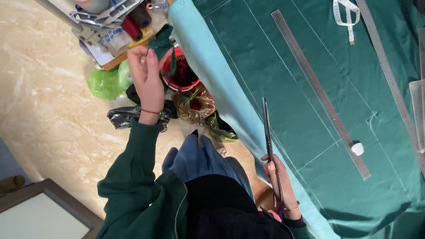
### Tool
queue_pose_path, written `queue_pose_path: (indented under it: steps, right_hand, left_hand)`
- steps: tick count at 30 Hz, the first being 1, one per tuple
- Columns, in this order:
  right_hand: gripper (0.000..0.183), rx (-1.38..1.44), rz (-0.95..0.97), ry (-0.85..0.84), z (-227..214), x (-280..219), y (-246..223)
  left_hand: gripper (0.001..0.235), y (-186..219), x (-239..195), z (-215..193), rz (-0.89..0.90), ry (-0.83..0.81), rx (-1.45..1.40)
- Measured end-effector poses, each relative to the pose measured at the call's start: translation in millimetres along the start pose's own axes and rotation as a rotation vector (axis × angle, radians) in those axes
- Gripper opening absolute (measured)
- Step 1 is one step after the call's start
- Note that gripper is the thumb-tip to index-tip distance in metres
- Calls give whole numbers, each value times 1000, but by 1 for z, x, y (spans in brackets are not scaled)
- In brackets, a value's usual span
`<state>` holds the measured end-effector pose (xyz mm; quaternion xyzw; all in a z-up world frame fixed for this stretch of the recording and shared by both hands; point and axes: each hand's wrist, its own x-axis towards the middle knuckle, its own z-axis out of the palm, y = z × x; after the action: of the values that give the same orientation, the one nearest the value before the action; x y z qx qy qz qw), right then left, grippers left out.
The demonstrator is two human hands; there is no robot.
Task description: Measuring, marking, and cutting green fabric with shears, followed by folding and organizing the cut pieces on a work table.
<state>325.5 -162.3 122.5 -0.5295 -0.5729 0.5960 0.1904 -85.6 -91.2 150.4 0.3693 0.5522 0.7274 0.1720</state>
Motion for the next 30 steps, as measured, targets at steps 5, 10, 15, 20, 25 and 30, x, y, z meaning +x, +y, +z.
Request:
queue_pose_path:
  steps: [5,10,15,20,25,30]
  right_hand:
    - [51,62,24,72,24,4,-3]
    - [50,154,82,136,54,10,-18]
    - [63,-60,112,224,80,13,-18]
    - [69,15,64,360,88,-5,16]
    - [66,162,101,502,78,-42,16]
    - [46,429,131,789,56,-77,18]
  left_hand:
    - [6,-34,34,-6,10,-111,15]
    - [10,-125,46,-29,70,-268,191]
    - [45,-298,39,-73,71,-233,492]
    - [49,-320,26,-53,-43,-463,594]
    - [18,-173,-27,24,188,-396,476]
    - [17,-89,-85,91,453,-802,315]
